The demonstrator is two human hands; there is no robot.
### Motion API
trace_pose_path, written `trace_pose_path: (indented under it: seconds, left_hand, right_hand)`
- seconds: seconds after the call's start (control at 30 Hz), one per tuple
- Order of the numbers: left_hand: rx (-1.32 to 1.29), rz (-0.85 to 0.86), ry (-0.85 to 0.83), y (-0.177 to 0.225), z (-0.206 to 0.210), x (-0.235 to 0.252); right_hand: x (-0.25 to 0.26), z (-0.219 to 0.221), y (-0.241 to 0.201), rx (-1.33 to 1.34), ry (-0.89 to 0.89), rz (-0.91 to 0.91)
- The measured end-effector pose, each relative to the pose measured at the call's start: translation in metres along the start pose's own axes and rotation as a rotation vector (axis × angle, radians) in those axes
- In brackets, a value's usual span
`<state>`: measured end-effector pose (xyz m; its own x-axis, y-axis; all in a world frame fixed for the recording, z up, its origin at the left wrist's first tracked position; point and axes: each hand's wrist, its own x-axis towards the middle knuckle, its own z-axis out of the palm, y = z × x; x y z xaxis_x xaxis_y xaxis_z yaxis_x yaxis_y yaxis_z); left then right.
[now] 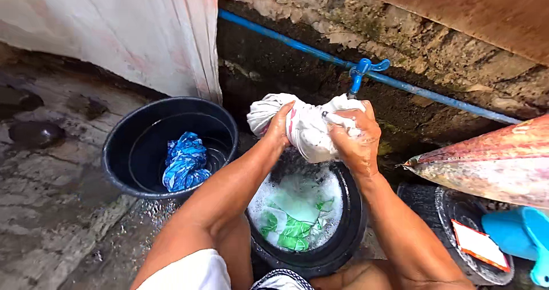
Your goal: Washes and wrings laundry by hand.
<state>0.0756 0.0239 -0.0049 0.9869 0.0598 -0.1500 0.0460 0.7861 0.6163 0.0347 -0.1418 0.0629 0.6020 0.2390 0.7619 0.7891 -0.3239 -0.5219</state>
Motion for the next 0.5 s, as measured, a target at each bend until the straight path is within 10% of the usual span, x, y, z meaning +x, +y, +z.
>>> trace_pose_path:
  seconds: [0.23,0.5]
  left_hand:
    - [0.350,0.022,-0.173,0.007,-0.009,-0.029]
    - [0.084,-0.037,-0.229,0.033,-0.004,-0.073]
  right_hand:
    - [-0.011,0.027,-0.039,-0.177,-0.404,-0.499]
    - [0.014,0.023,-0.052,-0.058,-0.486,-0.174]
